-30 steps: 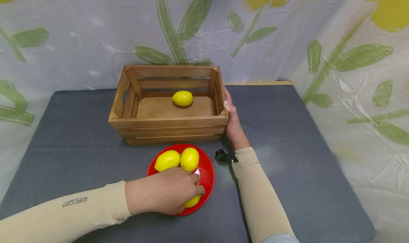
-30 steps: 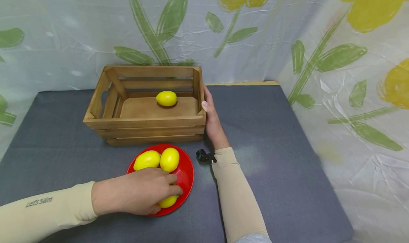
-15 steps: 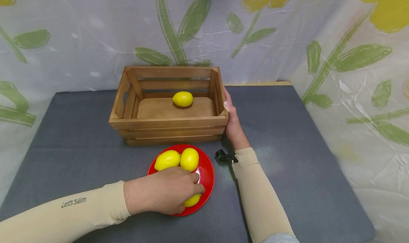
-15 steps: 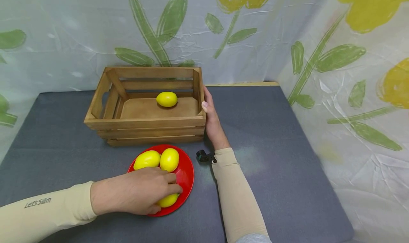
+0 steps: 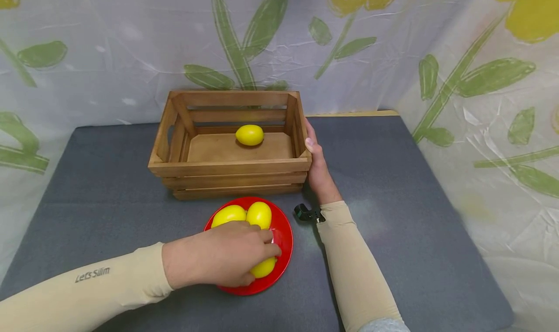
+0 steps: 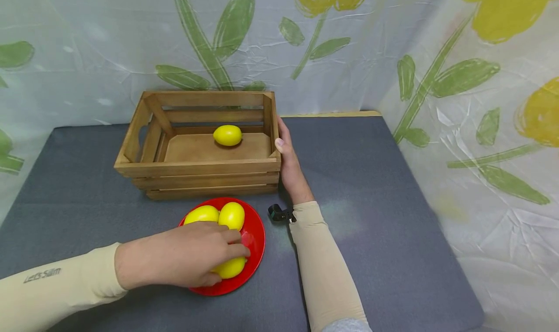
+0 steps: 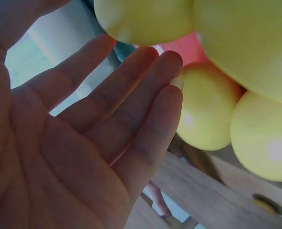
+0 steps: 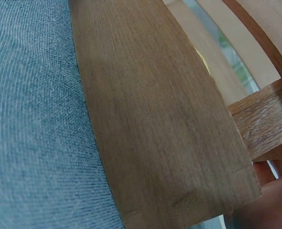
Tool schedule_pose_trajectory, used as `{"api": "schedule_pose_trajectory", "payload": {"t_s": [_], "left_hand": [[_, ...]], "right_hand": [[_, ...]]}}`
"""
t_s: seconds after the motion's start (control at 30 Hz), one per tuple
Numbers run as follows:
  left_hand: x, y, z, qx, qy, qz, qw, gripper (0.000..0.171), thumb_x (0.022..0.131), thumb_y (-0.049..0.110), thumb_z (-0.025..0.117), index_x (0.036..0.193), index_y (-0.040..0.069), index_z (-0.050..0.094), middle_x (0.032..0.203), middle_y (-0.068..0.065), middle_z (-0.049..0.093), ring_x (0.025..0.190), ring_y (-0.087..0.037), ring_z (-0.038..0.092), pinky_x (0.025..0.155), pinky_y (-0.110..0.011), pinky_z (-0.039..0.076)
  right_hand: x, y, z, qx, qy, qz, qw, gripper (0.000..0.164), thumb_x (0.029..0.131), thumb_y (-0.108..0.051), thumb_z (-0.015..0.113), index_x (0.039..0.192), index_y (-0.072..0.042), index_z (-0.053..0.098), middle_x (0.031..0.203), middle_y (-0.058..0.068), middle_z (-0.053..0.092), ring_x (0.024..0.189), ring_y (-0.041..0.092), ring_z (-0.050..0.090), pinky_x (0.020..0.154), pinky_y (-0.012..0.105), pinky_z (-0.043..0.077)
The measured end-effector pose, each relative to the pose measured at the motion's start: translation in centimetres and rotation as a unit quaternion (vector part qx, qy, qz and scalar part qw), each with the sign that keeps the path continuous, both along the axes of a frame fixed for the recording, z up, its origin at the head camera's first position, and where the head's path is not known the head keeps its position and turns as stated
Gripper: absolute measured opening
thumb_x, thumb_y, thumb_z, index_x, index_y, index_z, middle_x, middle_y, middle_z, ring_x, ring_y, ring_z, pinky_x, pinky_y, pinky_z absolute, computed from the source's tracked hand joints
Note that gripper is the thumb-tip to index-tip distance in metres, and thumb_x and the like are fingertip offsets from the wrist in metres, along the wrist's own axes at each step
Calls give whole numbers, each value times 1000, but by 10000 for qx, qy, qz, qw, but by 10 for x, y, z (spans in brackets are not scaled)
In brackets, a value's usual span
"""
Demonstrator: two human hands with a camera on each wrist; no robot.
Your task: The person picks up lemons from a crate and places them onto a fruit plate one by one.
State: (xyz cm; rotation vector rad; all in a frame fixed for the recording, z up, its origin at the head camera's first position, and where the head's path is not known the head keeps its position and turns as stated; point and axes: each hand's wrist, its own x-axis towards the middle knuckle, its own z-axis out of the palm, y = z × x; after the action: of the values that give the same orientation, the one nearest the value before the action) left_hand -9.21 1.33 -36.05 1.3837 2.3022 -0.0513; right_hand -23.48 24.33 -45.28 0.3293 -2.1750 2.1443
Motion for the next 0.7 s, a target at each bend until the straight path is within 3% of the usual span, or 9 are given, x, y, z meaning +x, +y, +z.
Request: {"api": "schedule_pose_trajectory", "payload": {"t_s": [0.27,0.53,0.7], "left_hand": [[-8,-7,21,331,126,82,9993,59,83,36,93,137,25,69,125,3,72,106,-14,65,93,-37,60],[-33,-12,65,796,286,207,9962,53,94,36,85,142,21,68,128,0,72,105,-16,70,96,-40,62],[-51,-12,93,713,400,368,9960,55,95,35,84,145,21,67,135,-1,69,104,-15,71,94,-40,64]], "right_hand": [[0,0,1,-44,46,49,10000,88,93,-66,35,173,-36,19,179,-2,17,161,26,24,130,63,21],[0,1,0,-53,87,106,9999,87,94,-65,35,173,-35,18,180,-4,15,163,25,21,131,64,19],[0,2,0,-50,87,141,9999,85,95,-63,34,173,-36,18,180,-3,16,161,27,22,130,65,19]]}}
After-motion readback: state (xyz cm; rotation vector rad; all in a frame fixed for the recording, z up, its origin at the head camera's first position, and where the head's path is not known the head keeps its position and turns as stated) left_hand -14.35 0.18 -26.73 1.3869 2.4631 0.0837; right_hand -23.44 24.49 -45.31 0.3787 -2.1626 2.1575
